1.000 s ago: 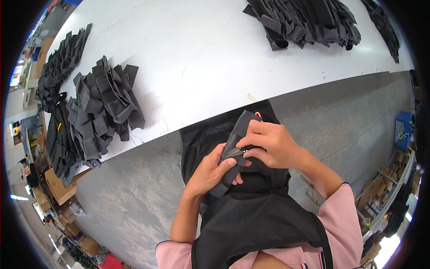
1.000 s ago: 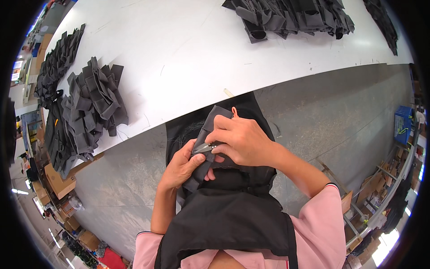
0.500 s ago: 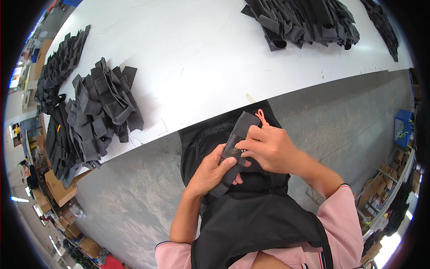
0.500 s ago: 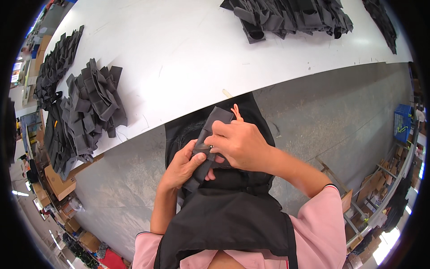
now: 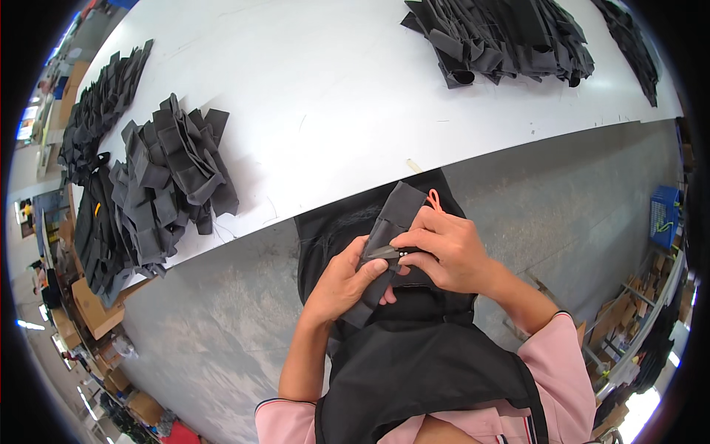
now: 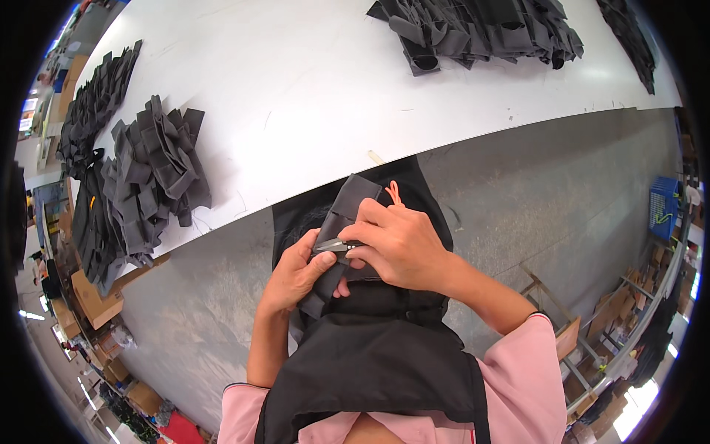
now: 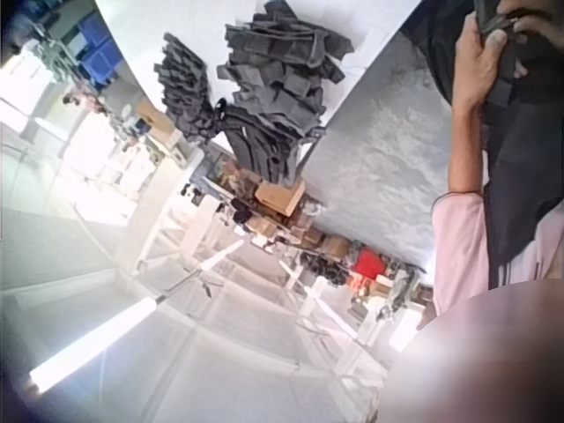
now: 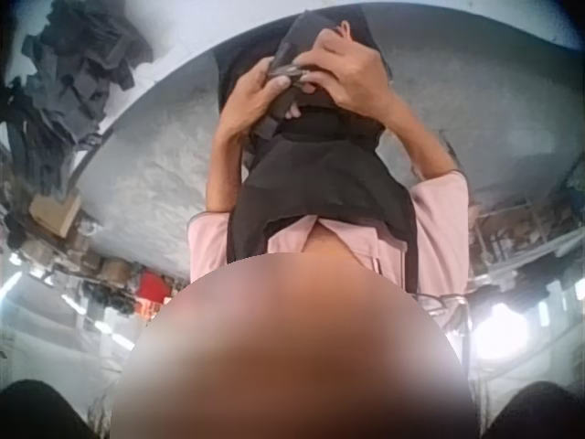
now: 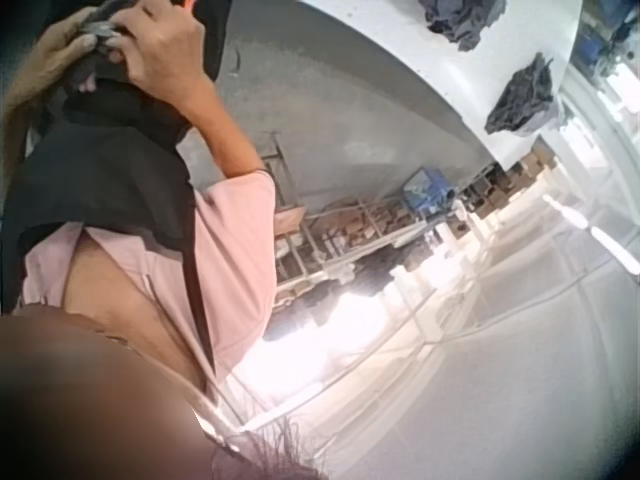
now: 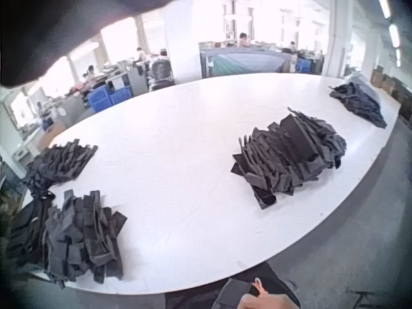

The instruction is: Trim and inspect black fabric straps using small hand shears or snips.

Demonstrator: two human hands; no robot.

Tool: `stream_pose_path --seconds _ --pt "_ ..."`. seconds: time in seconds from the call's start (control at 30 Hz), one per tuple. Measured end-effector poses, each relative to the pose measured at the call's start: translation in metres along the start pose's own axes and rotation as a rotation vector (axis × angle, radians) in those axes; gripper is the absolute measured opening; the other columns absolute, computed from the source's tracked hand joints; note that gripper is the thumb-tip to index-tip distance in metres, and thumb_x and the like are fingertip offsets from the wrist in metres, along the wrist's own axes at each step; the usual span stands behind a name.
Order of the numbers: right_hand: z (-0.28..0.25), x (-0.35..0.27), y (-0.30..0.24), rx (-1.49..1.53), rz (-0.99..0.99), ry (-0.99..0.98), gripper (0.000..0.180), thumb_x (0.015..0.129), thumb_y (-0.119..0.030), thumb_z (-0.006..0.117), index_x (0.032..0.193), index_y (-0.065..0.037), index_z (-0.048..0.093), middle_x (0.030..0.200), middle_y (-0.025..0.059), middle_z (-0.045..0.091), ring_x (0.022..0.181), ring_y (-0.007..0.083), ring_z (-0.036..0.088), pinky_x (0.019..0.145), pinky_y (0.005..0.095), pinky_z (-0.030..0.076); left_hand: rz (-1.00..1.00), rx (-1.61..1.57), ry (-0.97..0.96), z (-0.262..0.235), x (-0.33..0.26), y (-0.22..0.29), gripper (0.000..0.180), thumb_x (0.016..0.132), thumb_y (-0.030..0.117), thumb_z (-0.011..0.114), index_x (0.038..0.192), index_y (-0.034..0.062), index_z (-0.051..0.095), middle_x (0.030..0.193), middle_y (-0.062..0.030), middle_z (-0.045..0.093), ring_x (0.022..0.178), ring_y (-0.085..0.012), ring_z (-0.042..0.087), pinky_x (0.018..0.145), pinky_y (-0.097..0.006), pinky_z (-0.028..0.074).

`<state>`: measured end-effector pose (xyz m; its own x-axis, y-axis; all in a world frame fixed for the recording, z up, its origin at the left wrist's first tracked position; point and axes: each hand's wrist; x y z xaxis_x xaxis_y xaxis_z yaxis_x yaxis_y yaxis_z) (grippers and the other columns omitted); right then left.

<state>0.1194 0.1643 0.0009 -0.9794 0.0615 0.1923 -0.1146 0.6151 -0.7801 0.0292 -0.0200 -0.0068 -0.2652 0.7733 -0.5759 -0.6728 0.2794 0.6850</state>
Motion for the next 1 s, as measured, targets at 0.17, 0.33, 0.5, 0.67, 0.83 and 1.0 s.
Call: stream_pose_path --seconds 0.17,0.33,0.5,0.67,0.83,1.0 --pt "0.0002 -0.0004 0.0005 -0.006 0.004 -0.021 0.025 0.064 -0.005 0.073 0.088 -0.007 0.067 0.074 0.0041 0.052 0.062 0.0199 0.054 0.054 0.0306 0.043 -0.03 0.017 0.0 -0.0012 -0.0017 0.0014 0.033 0.096 0.017 0.051 0.12 -0.004 0.042 0.093 -0.0131 0.066 0.064 -0.0131 0.063 0.058 -0.025 0.053" --pt "0.0048 -0.0009 0.0005 0.07 0.03 0.002 0.027 0.065 -0.003 0.073 0.091 -0.006 0.067 0.076 0.0053 0.052 0.062 0.0204 0.053 0.054 0.0306 0.043 -0.024 0.031 0.006 -0.003 -0.0032 0.0034 0.031 0.096 0.017 0.05 0.118 -0.0035 0.043 0.091 -0.0127 0.067 0.063 -0.0129 0.063 0.057 -0.025 0.053" --pt "0.0066 -0.0035 0.0021 0.169 0.12 -0.034 0.025 0.068 -0.005 0.073 0.091 -0.006 0.066 0.078 0.0053 0.052 0.063 0.0205 0.054 0.055 0.031 0.044 -0.029 0.028 -0.014 -0.0055 -0.0043 0.0023 0.028 0.096 0.017 0.051 0.115 -0.0029 0.045 0.091 -0.0128 0.067 0.063 -0.0128 0.063 0.057 -0.025 0.053" --pt "0.0052 -0.0025 -0.0009 0.166 0.149 -0.058 0.022 0.07 -0.007 0.072 0.091 -0.007 0.066 0.079 0.0046 0.052 0.064 0.021 0.056 0.056 0.0324 0.045 -0.037 0.04 -0.02 -0.0059 -0.0045 0.0034 0.028 0.096 0.017 0.051 0.115 -0.0028 0.046 0.09 -0.0124 0.067 0.063 -0.0126 0.063 0.057 -0.025 0.053" --pt "0.0076 -0.0046 -0.003 0.136 0.119 -0.033 0.026 0.067 -0.002 0.073 0.093 -0.006 0.068 0.075 0.0041 0.05 0.062 0.0168 0.052 0.054 0.0281 0.042 -0.012 0.046 -0.017 -0.0062 -0.0047 0.0011 0.035 0.094 0.023 0.055 0.114 -0.0038 0.046 0.09 -0.0163 0.067 0.06 -0.016 0.064 0.055 -0.026 0.054" --pt "0.0082 -0.007 -0.0036 0.164 0.161 -0.016 0.018 0.073 -0.006 0.071 0.091 -0.006 0.067 0.078 0.0039 0.052 0.062 0.0179 0.056 0.054 0.0292 0.045 -0.013 0.043 -0.023 -0.0057 -0.003 -0.0016 0.035 0.094 0.023 0.056 0.116 -0.0034 0.046 0.09 -0.016 0.067 0.061 -0.0159 0.064 0.055 -0.025 0.054"
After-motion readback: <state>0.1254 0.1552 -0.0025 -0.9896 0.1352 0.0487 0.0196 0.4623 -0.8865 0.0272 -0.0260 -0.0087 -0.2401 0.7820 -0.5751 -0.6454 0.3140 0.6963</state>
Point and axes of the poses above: each hand's wrist, its own x-axis towards the middle knuckle, its own z-axis out of the palm, y = z × x
